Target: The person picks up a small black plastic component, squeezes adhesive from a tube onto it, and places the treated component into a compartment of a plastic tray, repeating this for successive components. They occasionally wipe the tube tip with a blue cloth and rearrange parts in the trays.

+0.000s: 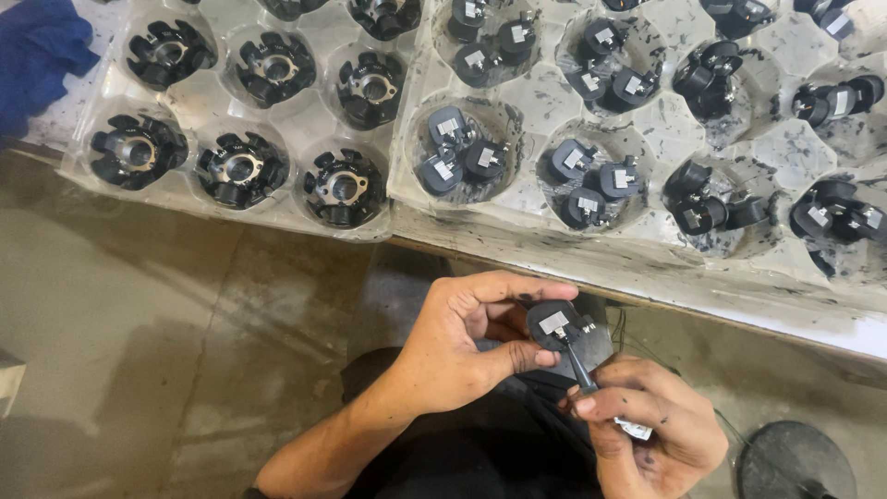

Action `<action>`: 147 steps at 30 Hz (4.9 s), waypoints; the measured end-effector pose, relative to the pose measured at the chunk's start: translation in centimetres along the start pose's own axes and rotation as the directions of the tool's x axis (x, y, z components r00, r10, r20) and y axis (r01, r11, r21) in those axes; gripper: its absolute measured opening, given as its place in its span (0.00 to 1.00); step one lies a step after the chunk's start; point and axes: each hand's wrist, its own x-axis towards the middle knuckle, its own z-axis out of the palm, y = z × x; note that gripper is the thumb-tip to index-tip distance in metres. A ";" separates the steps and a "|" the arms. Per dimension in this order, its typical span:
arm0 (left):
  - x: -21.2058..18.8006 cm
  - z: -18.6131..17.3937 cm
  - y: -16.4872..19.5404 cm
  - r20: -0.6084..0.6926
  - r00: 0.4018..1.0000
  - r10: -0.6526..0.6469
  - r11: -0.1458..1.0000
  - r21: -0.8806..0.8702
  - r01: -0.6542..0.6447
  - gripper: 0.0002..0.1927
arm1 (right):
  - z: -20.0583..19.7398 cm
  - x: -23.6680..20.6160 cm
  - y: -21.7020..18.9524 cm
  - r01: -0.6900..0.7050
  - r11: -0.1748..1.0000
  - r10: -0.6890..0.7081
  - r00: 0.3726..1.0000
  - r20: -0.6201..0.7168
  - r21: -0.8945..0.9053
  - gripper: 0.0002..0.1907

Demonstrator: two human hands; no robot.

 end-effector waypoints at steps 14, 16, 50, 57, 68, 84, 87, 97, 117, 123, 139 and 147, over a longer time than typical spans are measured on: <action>-0.4 -0.7 -2.7 0.153 0.979 -0.133 0.934 -0.310 0.175 0.22 | 0.9 -0.7 0.8 0.019 0.974 0.012 0.991 -0.133 0.227 0.04; -0.5 -0.8 -2.9 0.145 0.977 -0.154 0.927 -0.320 0.193 0.22 | 0.9 -0.6 0.8 0.009 0.975 0.021 0.991 -0.133 0.221 0.04; -0.7 -1.7 -4.0 0.155 0.970 -0.190 0.880 -0.411 0.238 0.18 | -0.4 0.6 -0.4 -0.157 0.988 0.156 0.986 0.062 0.008 0.06; 1.7 -1.8 2.2 -0.014 0.998 0.061 0.995 0.077 -0.060 0.25 | -0.2 -1.4 1.6 -0.082 0.918 0.142 0.981 -0.130 0.388 0.05; 24.1 -13.5 11.9 -0.015 0.872 0.488 0.510 0.817 -0.271 0.22 | -1.3 -2.9 3.2 -0.088 0.925 0.156 0.975 -0.158 0.370 0.06; 34.1 -16.9 9.9 0.204 0.865 0.459 -0.573 0.812 0.113 0.09 | -2.8 -3.6 5.3 -0.236 0.930 0.298 0.933 -0.201 0.281 0.05; 33.6 -16.6 10.2 0.495 0.785 0.373 -0.579 0.785 -0.220 0.07 | -2.8 -3.6 6.6 -0.256 0.936 0.301 0.938 -0.173 0.242 0.06; 34.5 -13.7 10.3 0.600 0.763 0.242 -0.630 0.695 -0.347 0.09 | -3.4 -4.1 11.0 -0.317 0.923 0.348 0.930 -0.120 0.218 0.05; 18.8 -7.1 11.3 0.135 0.909 0.393 0.399 0.866 -0.301 0.17 | -3.6 -4.0 12.6 -0.182 0.908 0.218 0.974 -0.054 0.377 0.07; 7.6 -2.7 6.2 0.064 0.959 0.275 0.912 0.298 -0.281 0.24 | -4.7 -2.7 15.4 -0.155 0.700 0.082 0.987 0.137 0.698 0.09; 1.1 -0.8 -1.0 -0.147 0.979 0.143 0.985 0.121 -0.126 0.29 | 0.3 -1.5 3.8 -0.056 0.947 0.071 0.997 -0.036 0.316 0.09; -0.1 0.0 -0.7 -0.117 0.967 0.228 0.902 0.400 -0.164 0.31 | 0.1 -0.9 2.0 -0.131 0.949 0.110 0.990 0.088 0.285 0.12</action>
